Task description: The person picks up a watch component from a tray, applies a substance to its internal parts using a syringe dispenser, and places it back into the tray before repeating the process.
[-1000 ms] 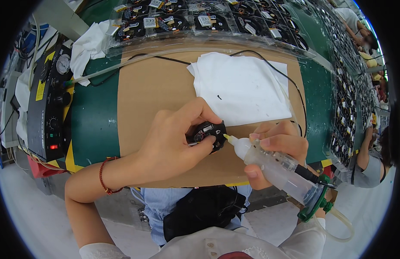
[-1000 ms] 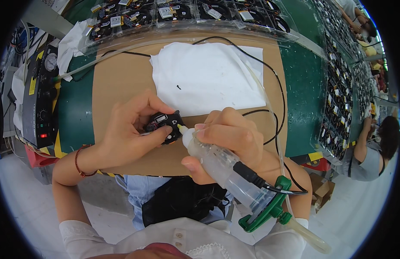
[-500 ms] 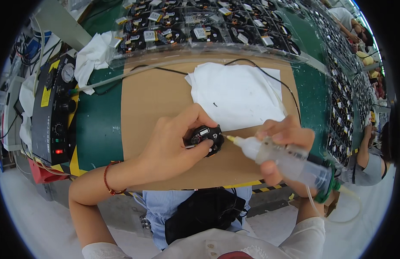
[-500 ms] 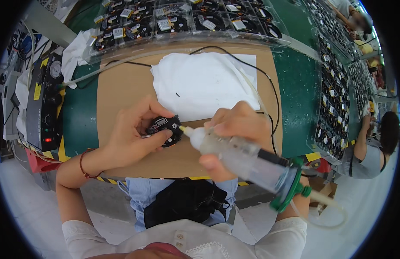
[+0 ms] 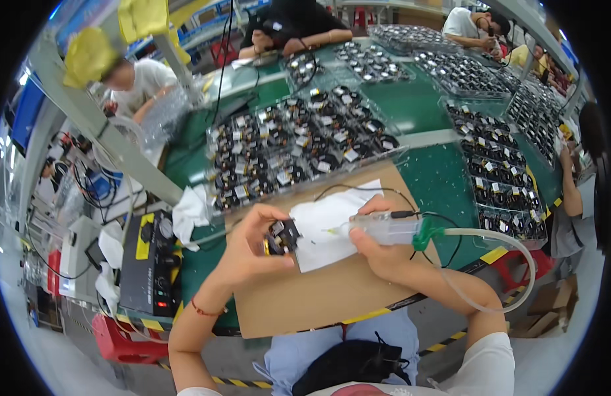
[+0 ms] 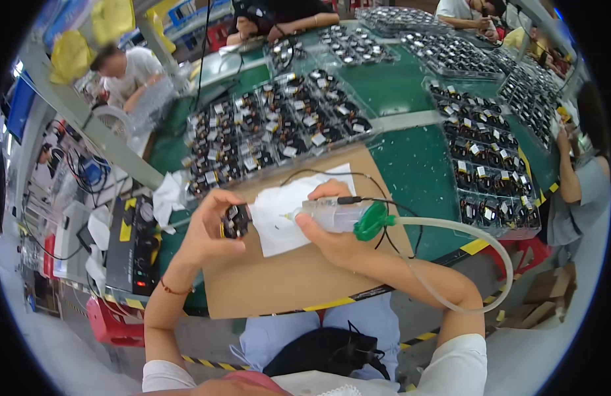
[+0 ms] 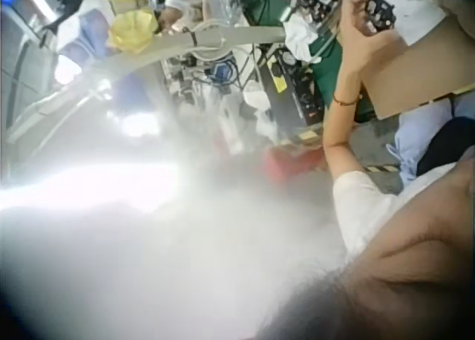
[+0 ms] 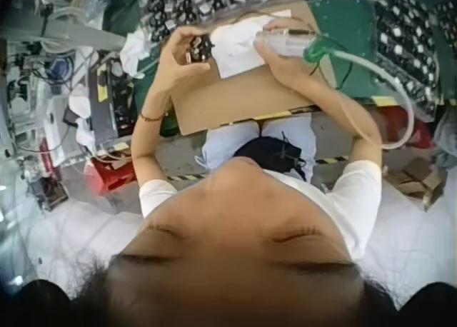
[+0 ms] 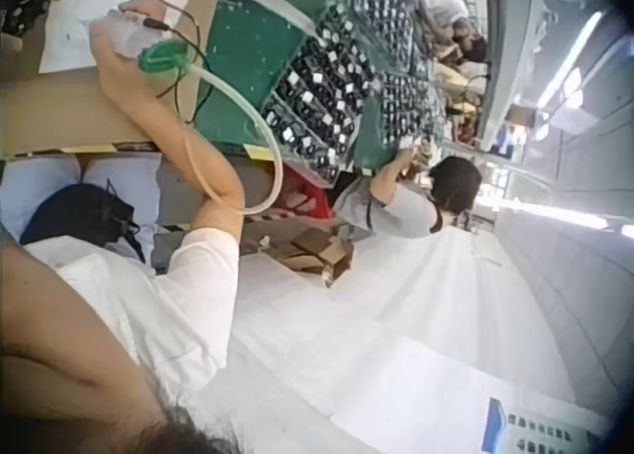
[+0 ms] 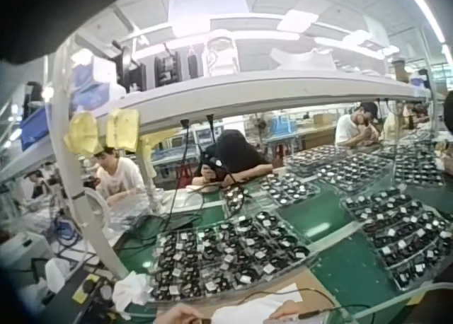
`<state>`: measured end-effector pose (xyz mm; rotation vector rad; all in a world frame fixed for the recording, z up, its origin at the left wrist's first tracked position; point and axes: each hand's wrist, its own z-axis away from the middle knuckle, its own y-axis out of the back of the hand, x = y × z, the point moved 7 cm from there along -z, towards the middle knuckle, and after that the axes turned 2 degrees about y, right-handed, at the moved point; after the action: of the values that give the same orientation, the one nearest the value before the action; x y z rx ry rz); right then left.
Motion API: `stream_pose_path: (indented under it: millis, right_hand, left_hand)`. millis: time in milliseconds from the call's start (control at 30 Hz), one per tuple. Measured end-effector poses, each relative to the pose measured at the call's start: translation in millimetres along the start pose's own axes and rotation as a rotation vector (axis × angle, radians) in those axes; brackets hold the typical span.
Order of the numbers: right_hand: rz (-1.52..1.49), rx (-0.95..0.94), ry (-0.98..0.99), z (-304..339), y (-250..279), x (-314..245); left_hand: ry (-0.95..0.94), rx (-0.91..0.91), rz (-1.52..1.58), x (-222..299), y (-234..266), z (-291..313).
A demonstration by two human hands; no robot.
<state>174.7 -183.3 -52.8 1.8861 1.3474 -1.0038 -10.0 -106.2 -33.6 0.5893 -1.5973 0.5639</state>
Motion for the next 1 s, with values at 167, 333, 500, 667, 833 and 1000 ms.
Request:
stream_pose_path:
  millis: [167, 333, 500, 667, 833, 1000]
  right_hand:
    - [0.07, 0.008, 0.14, -3, -4, -18]
    - [0.066, -0.06, 0.086, -3, -11, -9]
    - [0.056, -0.057, 0.137, -3, -13, -12]
    - [0.02, 0.011, 0.072, -6, -5, -2]
    - [0.007, 0.006, 0.072, -9, -10, -2]
    - [-0.02, -0.018, 0.039, -7, -15, -2]
  left_hand:
    - [-0.064, 0.138, -0.584, 17, 62, -75]
    - [0.035, 0.275, -1.052, 10, 96, -125]
    - [-0.086, 0.181, -1.12, 0, 95, -135]
    - [-0.08, 0.177, -1.249, 28, 44, -112]
    - [0.084, -0.115, -1.398, -5, 9, -50]
    - [-0.295, -0.127, -1.482, -6, -13, -28]
